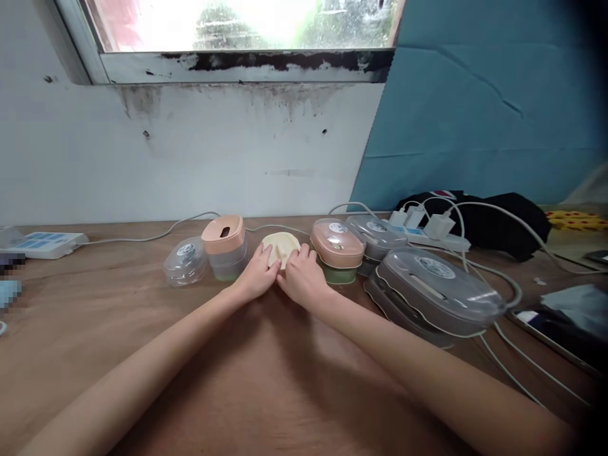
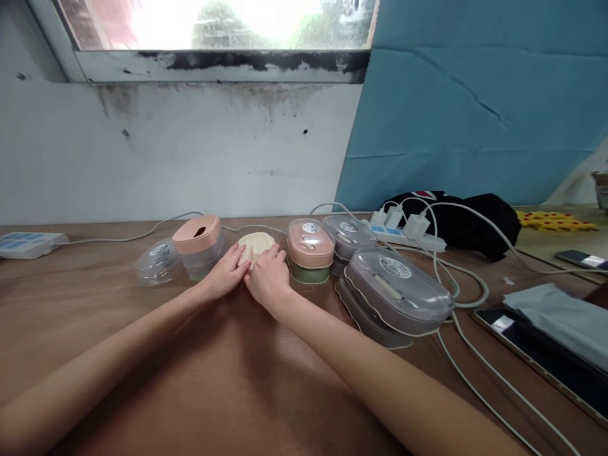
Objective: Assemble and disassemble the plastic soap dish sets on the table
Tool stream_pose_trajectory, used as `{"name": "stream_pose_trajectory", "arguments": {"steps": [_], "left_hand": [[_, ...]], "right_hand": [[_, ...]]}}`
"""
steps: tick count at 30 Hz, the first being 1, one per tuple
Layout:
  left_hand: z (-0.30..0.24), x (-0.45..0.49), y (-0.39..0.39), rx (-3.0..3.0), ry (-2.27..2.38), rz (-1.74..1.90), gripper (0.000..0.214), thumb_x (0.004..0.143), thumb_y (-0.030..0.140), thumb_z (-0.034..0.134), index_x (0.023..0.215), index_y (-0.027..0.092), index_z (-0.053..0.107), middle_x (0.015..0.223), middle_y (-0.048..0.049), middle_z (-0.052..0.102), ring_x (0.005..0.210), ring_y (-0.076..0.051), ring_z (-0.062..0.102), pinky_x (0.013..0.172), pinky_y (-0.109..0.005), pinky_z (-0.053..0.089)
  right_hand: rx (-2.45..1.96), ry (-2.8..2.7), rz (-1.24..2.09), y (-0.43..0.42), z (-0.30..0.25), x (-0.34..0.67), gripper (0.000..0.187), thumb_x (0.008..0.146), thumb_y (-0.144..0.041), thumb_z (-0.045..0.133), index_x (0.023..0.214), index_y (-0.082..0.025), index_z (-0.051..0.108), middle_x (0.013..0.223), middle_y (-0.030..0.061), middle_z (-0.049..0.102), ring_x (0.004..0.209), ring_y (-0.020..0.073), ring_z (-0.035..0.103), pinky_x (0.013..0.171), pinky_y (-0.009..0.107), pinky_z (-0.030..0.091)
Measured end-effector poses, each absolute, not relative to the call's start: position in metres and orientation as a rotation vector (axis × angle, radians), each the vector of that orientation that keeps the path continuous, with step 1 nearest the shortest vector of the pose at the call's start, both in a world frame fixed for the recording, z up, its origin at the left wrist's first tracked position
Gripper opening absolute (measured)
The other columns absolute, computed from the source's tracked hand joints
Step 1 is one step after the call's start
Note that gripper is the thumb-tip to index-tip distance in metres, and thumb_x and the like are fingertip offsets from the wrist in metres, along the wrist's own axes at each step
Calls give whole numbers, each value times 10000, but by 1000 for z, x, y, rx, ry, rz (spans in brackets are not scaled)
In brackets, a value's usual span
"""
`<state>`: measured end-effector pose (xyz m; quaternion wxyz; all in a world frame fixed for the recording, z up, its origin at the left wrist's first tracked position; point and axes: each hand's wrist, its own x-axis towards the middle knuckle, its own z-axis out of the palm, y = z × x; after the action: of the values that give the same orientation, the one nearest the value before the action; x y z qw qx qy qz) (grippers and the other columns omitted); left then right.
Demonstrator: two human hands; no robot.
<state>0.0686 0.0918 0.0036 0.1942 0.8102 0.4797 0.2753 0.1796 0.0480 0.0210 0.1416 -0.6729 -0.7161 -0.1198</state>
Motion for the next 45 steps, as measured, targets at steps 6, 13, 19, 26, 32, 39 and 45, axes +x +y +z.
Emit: {"name": "stream_pose_trajectory", "arguments": {"steps": [6, 13, 19, 26, 32, 39, 45], "left_hand": [[1, 74, 100, 2236, 1339, 798, 532, 868, 316, 378, 1321, 39, 348, 1429, -210, 260, 1336, -265, 224, 1092, -401, 174], [-4, 78, 106, 2243, 1278, 799, 508, 904, 364, 310, 1276, 36, 420, 1446, -206, 215, 1339, -274, 206, 1091, -387, 189], [-7, 71, 94, 2240, 1239, 790, 647, 892, 411, 358, 1375, 1, 227, 1457, -252, 118, 1354, -292, 125, 1089, -419, 168], [-15, 70, 95, 2225, 1171, 816, 676, 881, 423, 385, 1375, 6, 187, 1438, -235, 213, 1342, -268, 202, 1086, -407, 193], [-14, 76, 96, 2240, 1077, 820, 649, 869, 399, 414, 1368, 30, 224, 1438, -210, 241, 1338, -249, 220, 1094, -390, 186], [-15, 72, 95, 2268, 1019, 851, 619, 867, 364, 419, 1373, 66, 224, 1435, -190, 265, 1329, -238, 251, 1087, -398, 214], [-12, 56, 65, 2318, 999, 950, 586, 868, 324, 428, 1374, 122, 213, 1446, -173, 242, 1340, -266, 211, 1067, -449, 248]], "right_hand": [[-1923, -2061, -278, 54, 19, 186, 384, 813, -320, 516, 959, 31, 572, 962, 271, 565, 958, 331, 461, 810, 420, 375], [-1841, -1896, -68, 58, -6, 193, 632, 817, -349, 497, 1292, 0, 270, 1236, 271, 360, 1095, 316, 491, 838, 395, 424], [-1766, -1879, 3, 59, -15, 196, 643, 787, -288, 515, 1300, -22, 232, 1270, 296, 321, 1070, 317, 531, 834, 415, 445], [-1659, -1971, -243, 31, 20, 202, 516, 791, -181, 491, 1274, -67, 353, 1354, 241, 309, 1301, 352, 209, 1008, 489, 266], [-2034, -1661, -600, 40, 39, 243, 601, 820, -411, 495, 1260, -17, 388, 1235, 333, 405, 1105, 476, 397, 770, 608, 368], [-2050, -1624, -603, 49, 24, 252, 566, 800, -374, 540, 1246, -44, 429, 1170, 323, 426, 1026, 452, 454, 693, 558, 414], [-1802, -1637, -642, 10, 57, 253, 627, 748, -351, 579, 1258, -18, 428, 1186, 279, 368, 1133, 463, 362, 831, 575, 390]]}}
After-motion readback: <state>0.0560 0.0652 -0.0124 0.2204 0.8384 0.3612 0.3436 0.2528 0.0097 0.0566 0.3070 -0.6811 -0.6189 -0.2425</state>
